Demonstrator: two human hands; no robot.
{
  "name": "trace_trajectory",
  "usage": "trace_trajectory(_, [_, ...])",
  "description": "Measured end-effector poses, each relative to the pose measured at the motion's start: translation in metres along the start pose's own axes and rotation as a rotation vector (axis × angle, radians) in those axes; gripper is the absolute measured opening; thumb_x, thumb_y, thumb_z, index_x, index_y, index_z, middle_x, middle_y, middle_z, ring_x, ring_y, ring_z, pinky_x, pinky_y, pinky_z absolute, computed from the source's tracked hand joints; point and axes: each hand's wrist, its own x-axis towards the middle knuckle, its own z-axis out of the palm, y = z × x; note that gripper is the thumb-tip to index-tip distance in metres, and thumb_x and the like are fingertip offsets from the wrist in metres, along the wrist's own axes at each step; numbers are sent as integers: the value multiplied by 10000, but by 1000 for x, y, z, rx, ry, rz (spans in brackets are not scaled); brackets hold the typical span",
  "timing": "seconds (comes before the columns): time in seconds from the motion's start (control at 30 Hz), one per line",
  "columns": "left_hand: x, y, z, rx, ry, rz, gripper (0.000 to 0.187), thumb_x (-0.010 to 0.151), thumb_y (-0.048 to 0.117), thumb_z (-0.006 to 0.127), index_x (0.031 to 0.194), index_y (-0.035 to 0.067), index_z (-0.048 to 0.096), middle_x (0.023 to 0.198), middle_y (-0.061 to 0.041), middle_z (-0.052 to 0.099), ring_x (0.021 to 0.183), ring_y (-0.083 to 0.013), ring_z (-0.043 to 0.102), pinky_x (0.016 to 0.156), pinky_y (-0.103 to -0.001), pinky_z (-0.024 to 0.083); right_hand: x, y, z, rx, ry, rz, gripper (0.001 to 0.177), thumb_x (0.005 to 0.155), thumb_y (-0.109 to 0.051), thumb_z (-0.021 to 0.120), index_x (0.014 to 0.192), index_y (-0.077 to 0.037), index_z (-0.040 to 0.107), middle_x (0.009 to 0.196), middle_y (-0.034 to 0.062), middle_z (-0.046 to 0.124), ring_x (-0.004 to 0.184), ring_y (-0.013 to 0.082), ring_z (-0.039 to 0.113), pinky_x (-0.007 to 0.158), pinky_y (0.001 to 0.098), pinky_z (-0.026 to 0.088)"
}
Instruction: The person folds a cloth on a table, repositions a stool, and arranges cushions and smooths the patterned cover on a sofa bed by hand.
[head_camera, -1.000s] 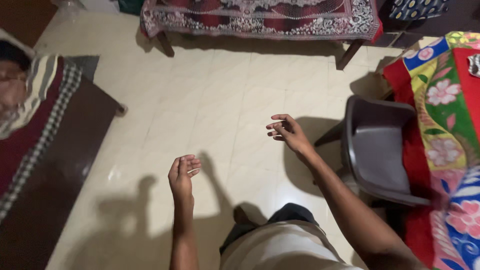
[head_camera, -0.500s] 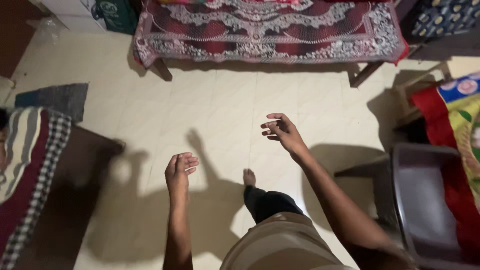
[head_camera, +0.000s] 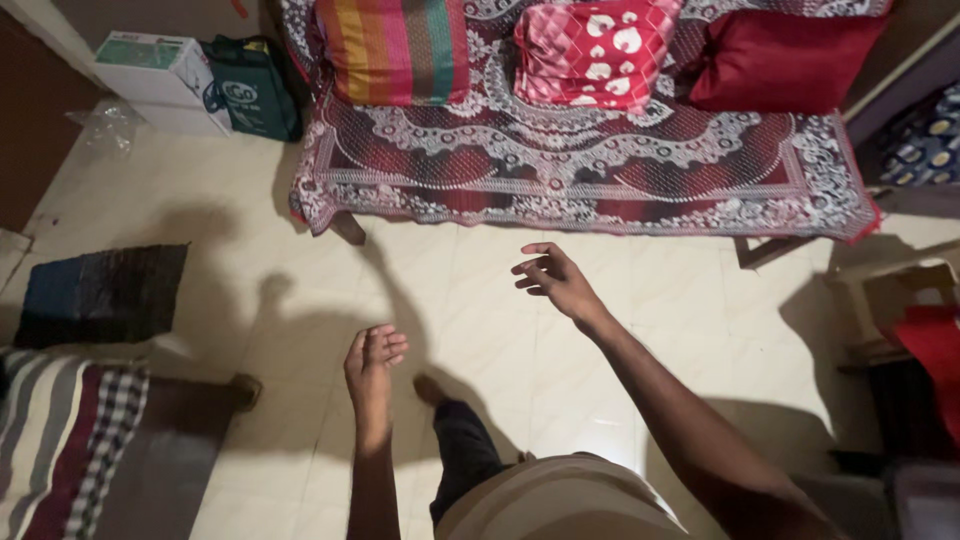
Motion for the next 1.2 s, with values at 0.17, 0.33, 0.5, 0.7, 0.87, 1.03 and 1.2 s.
trace_trajectory(0.17, [124, -2, 1, -28, -60, 53, 381, 1067, 341, 499, 1138, 7, 668, 947, -91, 731, 836, -152, 707, 746, -281, 534, 121, 12, -2, 16, 81, 2, 331, 1032, -215, 588, 1307, -67, 480, 1211, 125, 727, 1049, 239, 739, 894, 374, 596])
trace_trajectory(0.33, [264, 23, 12, -57, -155, 56, 357, 1072, 323, 513, 1108, 0, 659, 923, -97, 732, 779, -149, 689, 721, -275, 540, 227, -8, 3, 46, 183, 10, 383, 1000, -199, 622, 1338, -92, 476, 1180, 127, 706, 1037, 241, 725, 880, 380, 578])
trace_trajectory(0.5, [392, 40, 29, 27, -227, -14, 322, 1057, 288, 505, 1076, 7, 662, 885, -80, 740, 752, -134, 709, 692, -251, 539, 317, -8, 1, 73, 242, 6, 363, 1009, -185, 636, 1331, -88, 501, 1180, 113, 701, 1077, 204, 682, 884, 372, 568])
trace_trajectory(0.7, [515, 21, 55, 22, -306, 16, 266, 1058, 231, 555, 1041, -5, 679, 828, -88, 736, 687, -146, 677, 615, -252, 510, 411, 7, -9, 210, 291, 34, 345, 972, -142, 633, 1285, -83, 500, 1159, 145, 692, 1012, 250, 714, 843, 401, 613])
trace_trajectory(0.87, [609, 34, 89, -37, -285, 15, 227, 1023, 196, 609, 1041, -15, 689, 919, -57, 740, 836, -130, 721, 743, -278, 578, 511, 6, -34, 162, 338, 105, 393, 985, -159, 633, 1343, -72, 497, 1194, 155, 697, 1018, 277, 716, 850, 398, 585])
trace_trajectory(1.03, [676, 77, 124, 335, -203, -148, 233, 1012, 244, 576, 1070, 53, 696, 885, -54, 761, 800, -134, 733, 699, -282, 587, 611, 6, -64, 146, 335, 239, 449, 991, -193, 639, 1392, -56, 491, 1226, 165, 699, 1063, 279, 714, 897, 412, 571])
trace_trajectory(1.2, [774, 53, 138, 120, -247, -111, 203, 1043, 202, 624, 1112, 13, 650, 891, -87, 710, 787, -150, 681, 677, -286, 557, 709, 26, -94, 268, 181, 129, 477, 980, -176, 624, 1418, -49, 486, 1244, 176, 702, 1104, 264, 727, 911, 387, 607])
